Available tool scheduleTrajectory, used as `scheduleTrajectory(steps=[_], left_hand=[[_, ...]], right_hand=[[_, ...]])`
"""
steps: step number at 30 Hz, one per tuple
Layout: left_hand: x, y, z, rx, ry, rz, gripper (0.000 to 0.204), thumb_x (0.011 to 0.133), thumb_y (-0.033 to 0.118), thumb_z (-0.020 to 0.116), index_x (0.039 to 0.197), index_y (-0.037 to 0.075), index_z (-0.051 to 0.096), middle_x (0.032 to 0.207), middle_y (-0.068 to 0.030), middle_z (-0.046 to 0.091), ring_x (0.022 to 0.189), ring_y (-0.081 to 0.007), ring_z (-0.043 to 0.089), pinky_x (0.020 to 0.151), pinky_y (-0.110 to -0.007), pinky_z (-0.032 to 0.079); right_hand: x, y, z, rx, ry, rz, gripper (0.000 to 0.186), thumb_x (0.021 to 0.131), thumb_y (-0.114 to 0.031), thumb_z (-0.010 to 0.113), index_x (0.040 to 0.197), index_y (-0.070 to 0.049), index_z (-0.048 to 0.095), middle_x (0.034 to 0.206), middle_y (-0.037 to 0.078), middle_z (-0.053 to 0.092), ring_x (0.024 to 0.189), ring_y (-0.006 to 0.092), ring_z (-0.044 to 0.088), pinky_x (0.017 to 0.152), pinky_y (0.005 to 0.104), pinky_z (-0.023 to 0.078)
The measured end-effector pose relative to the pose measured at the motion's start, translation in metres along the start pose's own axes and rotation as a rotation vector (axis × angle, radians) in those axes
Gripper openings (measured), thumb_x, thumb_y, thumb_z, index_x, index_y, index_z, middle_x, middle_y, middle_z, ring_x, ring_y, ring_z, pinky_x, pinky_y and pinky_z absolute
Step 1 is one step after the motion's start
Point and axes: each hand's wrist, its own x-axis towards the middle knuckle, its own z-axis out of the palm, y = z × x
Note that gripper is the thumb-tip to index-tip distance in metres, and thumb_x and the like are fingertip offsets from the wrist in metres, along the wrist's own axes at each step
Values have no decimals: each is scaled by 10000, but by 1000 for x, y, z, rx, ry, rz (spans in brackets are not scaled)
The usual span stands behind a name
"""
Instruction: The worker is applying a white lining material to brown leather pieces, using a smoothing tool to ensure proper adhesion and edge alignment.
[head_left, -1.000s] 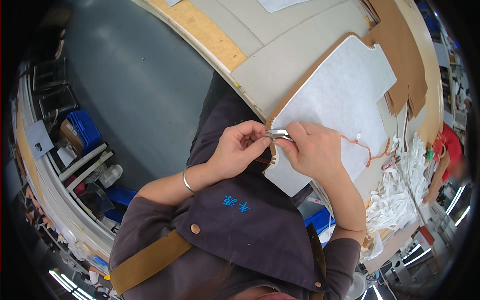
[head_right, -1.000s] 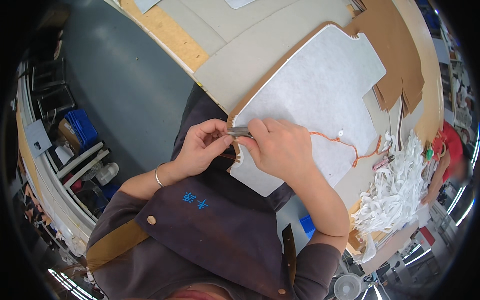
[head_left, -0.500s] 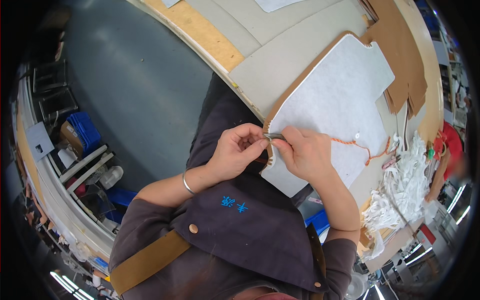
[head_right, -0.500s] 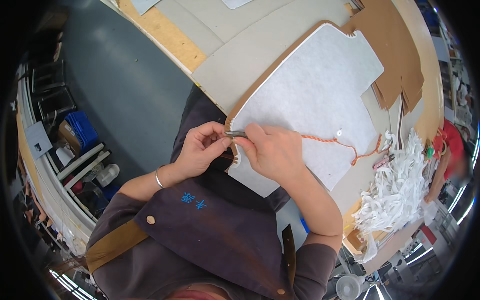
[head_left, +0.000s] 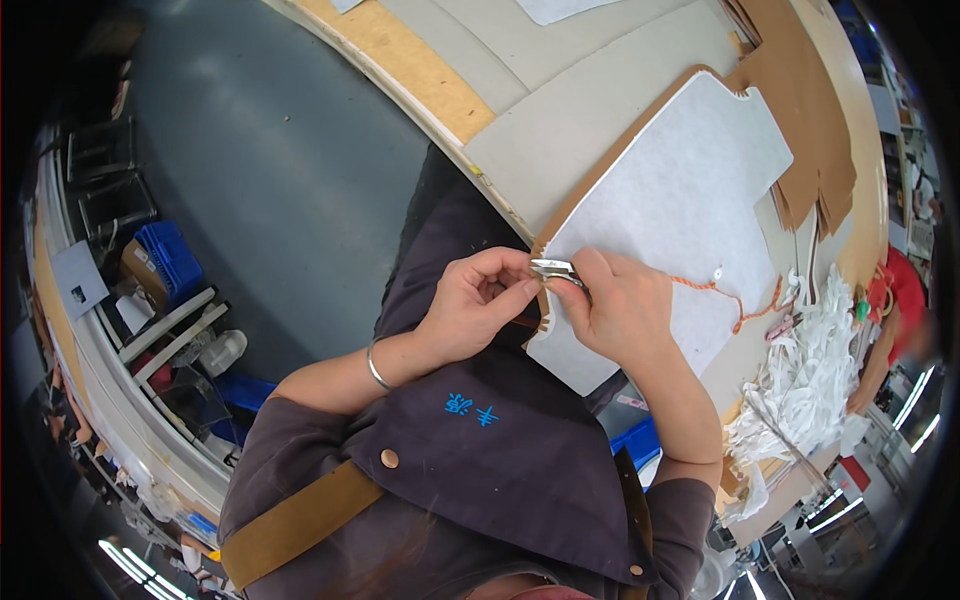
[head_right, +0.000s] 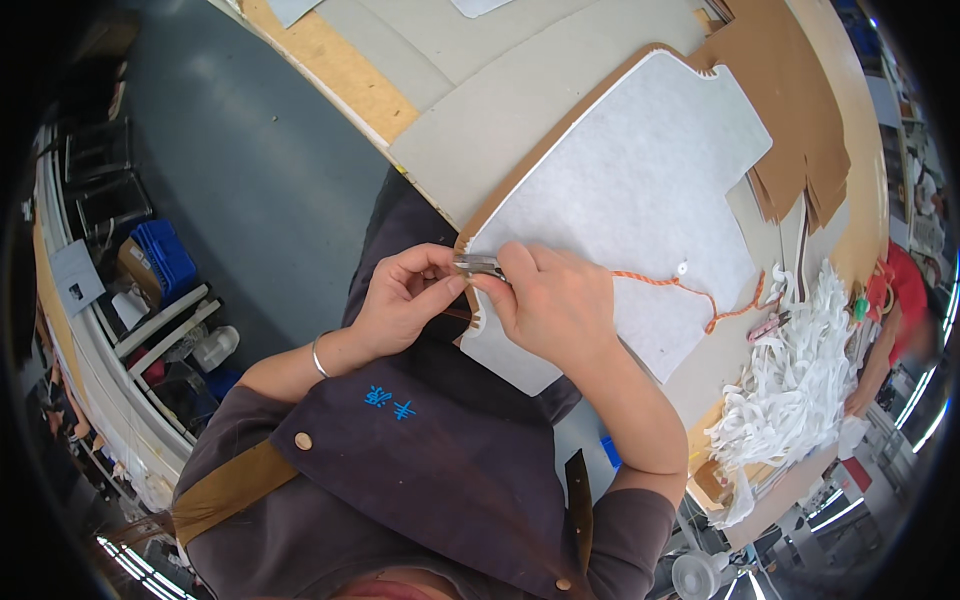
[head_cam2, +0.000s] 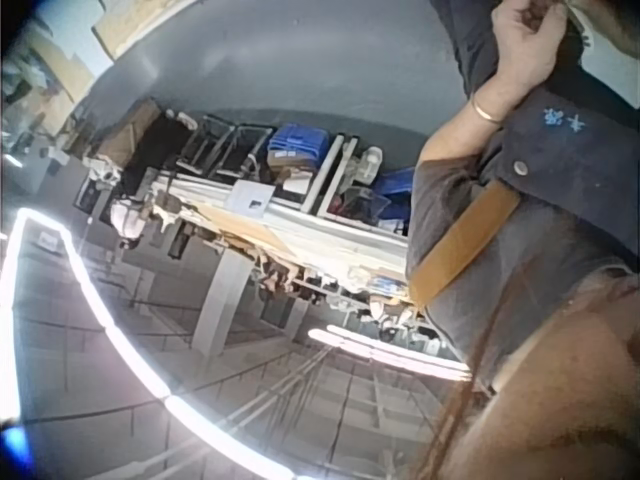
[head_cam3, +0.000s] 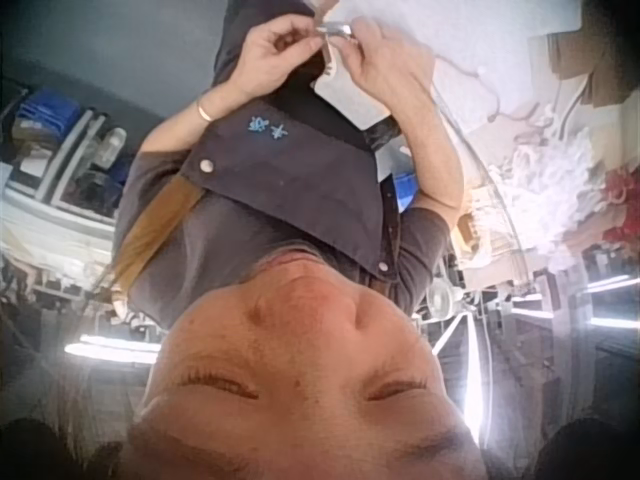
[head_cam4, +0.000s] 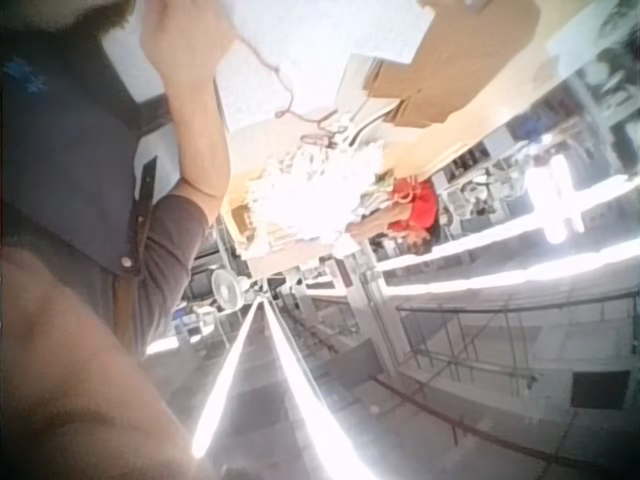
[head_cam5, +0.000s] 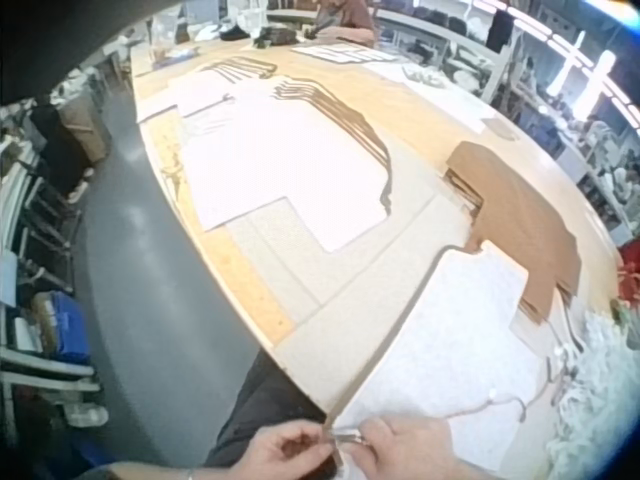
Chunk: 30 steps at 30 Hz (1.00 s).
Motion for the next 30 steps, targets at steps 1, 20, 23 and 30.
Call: scheduleTrajectory(steps=[1, 20, 23, 30], left_hand=[[0, 0, -1, 0, 1, 0, 158, 940, 25, 615, 1095, -4, 629, 960, -2, 650, 839, -28, 592, 708, -188, 509], [-2, -1, -2, -59, -55, 16, 209, 935, -3, 613, 1144, -4, 611, 1001, -18, 631, 914, -53, 571, 803, -214, 491], [-3, -3, -3, -48, -51, 20, 228, 933, -12, 612, 1161, -5, 607, 1005, -22, 630, 916, -56, 571, 799, -218, 490], [-3, -8, -6, -56, -69, 55, 243, 932, -31, 607, 1173, 0, 607, 998, -19, 630, 897, -52, 577, 793, -220, 496]], right_hand=[[1, -1, -1, 0, -2, 3, 304, 837, -354, 699, 755, -109, 540, 585, 39, 544, 480, 240, 547, 415, 360, 387], [-5, 2, 8, 130, 50, 20, 292, 866, -340, 675, 744, -102, 559, 549, 52, 528, 464, 249, 541, 413, 365, 387], [-4, 1, 7, 67, 38, 18, 301, 857, -356, 680, 747, -103, 561, 564, 48, 537, 463, 245, 537, 412, 359, 385], [0, -3, 0, 7, 28, 5, 316, 844, -369, 689, 730, -112, 543, 572, 44, 538, 472, 238, 540, 416, 355, 387]])
